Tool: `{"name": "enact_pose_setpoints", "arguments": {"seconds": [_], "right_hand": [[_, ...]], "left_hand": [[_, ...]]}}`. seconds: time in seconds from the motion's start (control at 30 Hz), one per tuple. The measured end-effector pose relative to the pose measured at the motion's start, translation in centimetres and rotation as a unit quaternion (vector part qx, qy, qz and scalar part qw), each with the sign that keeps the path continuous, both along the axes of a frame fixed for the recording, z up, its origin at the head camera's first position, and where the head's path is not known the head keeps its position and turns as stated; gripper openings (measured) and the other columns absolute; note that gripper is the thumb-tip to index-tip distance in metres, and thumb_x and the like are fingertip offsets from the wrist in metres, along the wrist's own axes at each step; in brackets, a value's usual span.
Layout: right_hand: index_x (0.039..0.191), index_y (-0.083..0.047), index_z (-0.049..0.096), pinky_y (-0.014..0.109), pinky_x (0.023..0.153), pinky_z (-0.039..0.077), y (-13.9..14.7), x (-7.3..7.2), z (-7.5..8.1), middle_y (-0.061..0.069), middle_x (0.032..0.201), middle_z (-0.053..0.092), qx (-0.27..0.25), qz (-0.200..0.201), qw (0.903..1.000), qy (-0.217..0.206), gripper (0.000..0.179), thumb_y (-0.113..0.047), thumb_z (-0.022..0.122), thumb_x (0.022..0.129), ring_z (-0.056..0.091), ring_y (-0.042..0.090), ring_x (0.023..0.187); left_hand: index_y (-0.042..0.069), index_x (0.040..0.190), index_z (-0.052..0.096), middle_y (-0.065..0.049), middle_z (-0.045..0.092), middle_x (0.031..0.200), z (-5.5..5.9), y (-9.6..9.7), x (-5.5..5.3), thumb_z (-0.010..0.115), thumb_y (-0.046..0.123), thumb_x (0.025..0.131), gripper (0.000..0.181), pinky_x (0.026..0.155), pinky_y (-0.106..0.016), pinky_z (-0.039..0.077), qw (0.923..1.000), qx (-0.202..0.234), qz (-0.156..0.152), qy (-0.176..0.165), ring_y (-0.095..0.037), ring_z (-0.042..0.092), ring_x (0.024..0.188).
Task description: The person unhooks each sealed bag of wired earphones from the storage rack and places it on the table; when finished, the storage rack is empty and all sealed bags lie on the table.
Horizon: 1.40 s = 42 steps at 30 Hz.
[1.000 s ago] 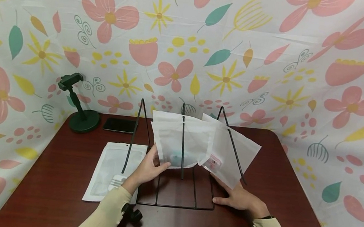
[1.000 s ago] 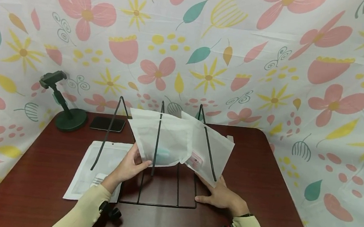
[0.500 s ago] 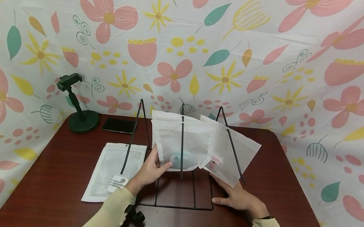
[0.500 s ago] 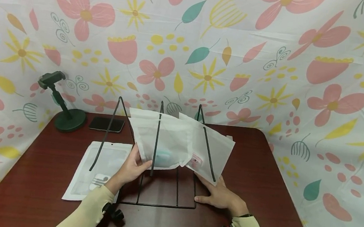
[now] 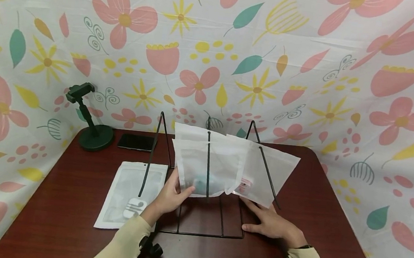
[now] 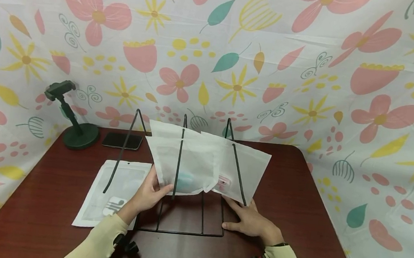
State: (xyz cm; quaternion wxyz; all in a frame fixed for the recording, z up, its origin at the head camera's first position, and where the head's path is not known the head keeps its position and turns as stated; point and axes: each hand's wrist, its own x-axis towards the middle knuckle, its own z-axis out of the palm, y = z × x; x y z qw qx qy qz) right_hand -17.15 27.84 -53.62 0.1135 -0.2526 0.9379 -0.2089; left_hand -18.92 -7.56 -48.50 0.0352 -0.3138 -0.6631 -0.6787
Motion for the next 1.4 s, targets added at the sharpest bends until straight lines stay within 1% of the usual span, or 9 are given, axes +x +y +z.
{"name": "enact_pose_setpoints", "arguments": {"seconds": [0.1,0.33,0.5,0.57,0.7,0.8,0.93,1.17,1.4], "right_hand": [[0.155,-0.028,0.027,0.065,0.107,0.024,0.0,0.0,0.0,0.017,0.158,0.024,0.002,0.007,1.0000,0.006,0.085,-0.059,0.064,0.085,0.022,0.043,0.142],[0.154,-0.023,0.031,0.063,0.107,0.022,0.0,0.0,0.1,0.017,0.158,0.024,-0.002,0.012,0.9997,0.021,0.085,-0.057,0.067,0.084,0.021,0.042,0.142],[0.155,-0.025,0.028,0.063,0.107,0.021,0.0,-0.1,0.2,0.017,0.158,0.024,-0.002,0.010,0.9999,0.005,0.086,-0.057,0.066,0.085,0.018,0.042,0.142],[0.155,-0.027,0.026,0.063,0.107,0.020,0.0,-0.1,0.2,0.017,0.158,0.024,0.000,0.008,1.0000,-0.002,0.086,-0.058,0.065,0.085,0.018,0.042,0.142],[0.155,-0.028,0.025,0.063,0.108,0.020,0.0,-0.1,0.2,0.016,0.158,0.024,0.002,0.009,0.9999,-0.004,0.086,-0.059,0.064,0.085,0.021,0.041,0.142],[0.155,-0.025,0.027,0.065,0.106,0.022,-0.1,-0.1,0.3,0.018,0.158,0.025,0.000,0.013,0.9999,0.009,0.085,-0.058,0.064,0.086,0.025,0.042,0.141],[0.154,-0.020,0.030,0.067,0.104,0.024,-0.1,0.0,0.4,0.021,0.156,0.027,-0.001,0.019,0.9993,0.032,0.084,-0.055,0.066,0.086,0.028,0.046,0.139],[0.154,-0.021,0.030,0.064,0.107,0.021,-0.1,0.0,0.4,0.018,0.158,0.025,-0.002,0.015,0.9997,0.019,0.084,-0.054,0.066,0.086,0.025,0.042,0.141],[0.154,-0.020,0.029,0.065,0.107,0.020,-0.1,-0.1,0.5,0.018,0.158,0.025,-0.004,0.017,0.9997,0.015,0.085,-0.055,0.066,0.086,0.022,0.043,0.142]], "left_hand": [[-0.003,0.143,0.026,-0.025,0.047,0.121,-0.1,-0.2,0.2,0.056,-0.016,0.089,0.063,0.082,-0.027,0.054,1.0000,-0.006,-0.003,0.008,-0.017,0.057,0.106],[0.008,0.149,0.023,-0.021,0.047,0.125,-2.2,-0.6,-0.4,0.057,-0.010,0.091,0.069,0.082,-0.028,0.055,0.9998,-0.021,-0.002,0.001,-0.016,0.057,0.107],[0.015,0.150,0.022,-0.017,0.047,0.128,-2.4,-0.9,-0.2,0.060,-0.002,0.093,0.070,0.084,-0.032,0.056,0.9997,-0.026,-0.005,-0.002,-0.020,0.058,0.110],[0.016,0.150,0.022,-0.016,0.048,0.127,-2.3,-0.9,0.1,0.060,-0.001,0.093,0.071,0.084,-0.032,0.056,0.9995,-0.031,-0.002,-0.007,-0.020,0.059,0.110],[0.004,0.146,0.026,-0.021,0.050,0.123,-1.4,-0.9,0.9,0.059,-0.008,0.091,0.065,0.081,-0.031,0.057,0.9993,-0.037,0.007,-0.001,-0.019,0.060,0.106],[-0.005,0.140,0.028,-0.025,0.051,0.118,-0.3,-1.0,1.6,0.058,-0.013,0.089,0.059,0.079,-0.030,0.057,0.9991,-0.040,0.010,0.011,-0.021,0.060,0.102],[-0.007,0.139,0.029,-0.024,0.052,0.115,0.5,-1.3,2.1,0.058,-0.013,0.089,0.057,0.077,-0.031,0.057,0.9985,-0.050,0.006,0.022,-0.022,0.061,0.100],[-0.007,0.138,0.032,-0.023,0.055,0.114,0.9,-1.6,2.8,0.060,-0.010,0.090,0.056,0.078,-0.032,0.057,0.9974,-0.068,0.017,0.014,-0.029,0.062,0.099],[-0.008,0.136,0.032,-0.024,0.057,0.109,0.8,-1.9,3.4,0.060,-0.013,0.088,0.055,0.074,-0.032,0.058,0.9964,-0.075,0.026,0.031,-0.029,0.064,0.097]]}}
